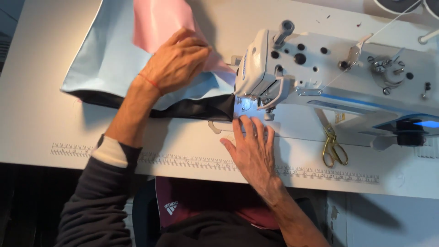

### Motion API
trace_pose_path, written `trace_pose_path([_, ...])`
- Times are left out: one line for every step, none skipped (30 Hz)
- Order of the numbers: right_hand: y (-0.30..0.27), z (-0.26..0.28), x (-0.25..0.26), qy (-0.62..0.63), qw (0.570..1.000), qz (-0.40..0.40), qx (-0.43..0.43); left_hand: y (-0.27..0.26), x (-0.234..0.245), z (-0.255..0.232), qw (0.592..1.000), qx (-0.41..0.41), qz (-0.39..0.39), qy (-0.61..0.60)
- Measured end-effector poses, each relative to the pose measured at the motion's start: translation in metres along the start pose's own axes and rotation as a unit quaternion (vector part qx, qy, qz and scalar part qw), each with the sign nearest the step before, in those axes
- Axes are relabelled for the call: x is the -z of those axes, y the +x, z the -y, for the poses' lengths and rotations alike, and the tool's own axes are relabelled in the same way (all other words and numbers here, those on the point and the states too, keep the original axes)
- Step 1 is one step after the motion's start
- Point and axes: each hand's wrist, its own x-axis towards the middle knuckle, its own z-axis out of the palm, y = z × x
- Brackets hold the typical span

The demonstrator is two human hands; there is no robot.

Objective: Sew pieces of leather together to assemble a bag using a sewing machine and scissors.

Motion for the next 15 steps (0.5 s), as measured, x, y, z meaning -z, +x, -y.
trace_pose_path([0.001,0.000,0.002,0.003,1.000,0.003,0.004,0.006,-0.003,-0.005,1.000,0.005,0.003,0.000])
trace_pose_path([0.002,0.000,0.004,0.014,1.000,0.015,-0.007,0.011,-0.006,-0.009,0.995,0.067,0.046,-0.057])
trace_pose_path([0.002,0.002,0.006,0.027,0.999,0.027,-0.021,0.017,-0.010,-0.013,0.981,0.126,0.091,-0.116])
trace_pose_path([0.002,0.001,0.007,0.031,0.999,0.030,-0.021,0.021,-0.012,-0.019,0.980,0.129,0.096,-0.117])
trace_pose_path([0.003,-0.002,0.009,0.054,0.997,0.034,-0.036,0.029,-0.016,-0.023,0.969,0.183,0.103,-0.128])
trace_pose_path([0.004,-0.006,0.011,0.077,0.995,0.037,-0.051,0.038,-0.021,-0.028,0.955,0.237,0.111,-0.138])
trace_pose_path([-0.001,-0.012,0.010,0.076,0.995,0.040,-0.052,0.034,-0.032,-0.029,0.955,0.238,0.111,-0.141])
trace_pose_path([-0.005,-0.018,0.010,0.161,0.984,0.013,-0.069,0.029,-0.043,-0.030,0.958,0.229,0.083,-0.152])
trace_pose_path([-0.005,-0.026,0.009,0.244,0.966,-0.021,-0.084,0.029,-0.054,-0.026,0.962,0.217,0.052,-0.159])
trace_pose_path([-0.007,-0.029,0.008,0.242,0.966,-0.024,-0.084,0.025,-0.061,-0.020,0.962,0.215,0.049,-0.158])
trace_pose_path([-0.012,-0.029,0.007,0.247,0.966,-0.010,-0.079,0.018,-0.067,-0.018,0.959,0.208,0.049,-0.189])
trace_pose_path([-0.017,-0.029,0.006,0.251,0.965,0.003,-0.075,0.010,-0.074,-0.015,0.954,0.200,0.048,-0.219])
trace_pose_path([-0.017,-0.027,0.005,0.253,0.965,0.005,-0.073,0.011,-0.068,-0.015,0.954,0.203,0.049,-0.217])
trace_pose_path([-0.017,-0.026,0.004,0.220,0.975,-0.009,-0.043,0.012,-0.061,-0.014,0.940,0.215,0.059,-0.258])
trace_pose_path([-0.016,-0.026,0.003,0.183,0.983,-0.024,-0.017,0.017,-0.057,-0.013,0.925,0.223,0.067,-0.300])
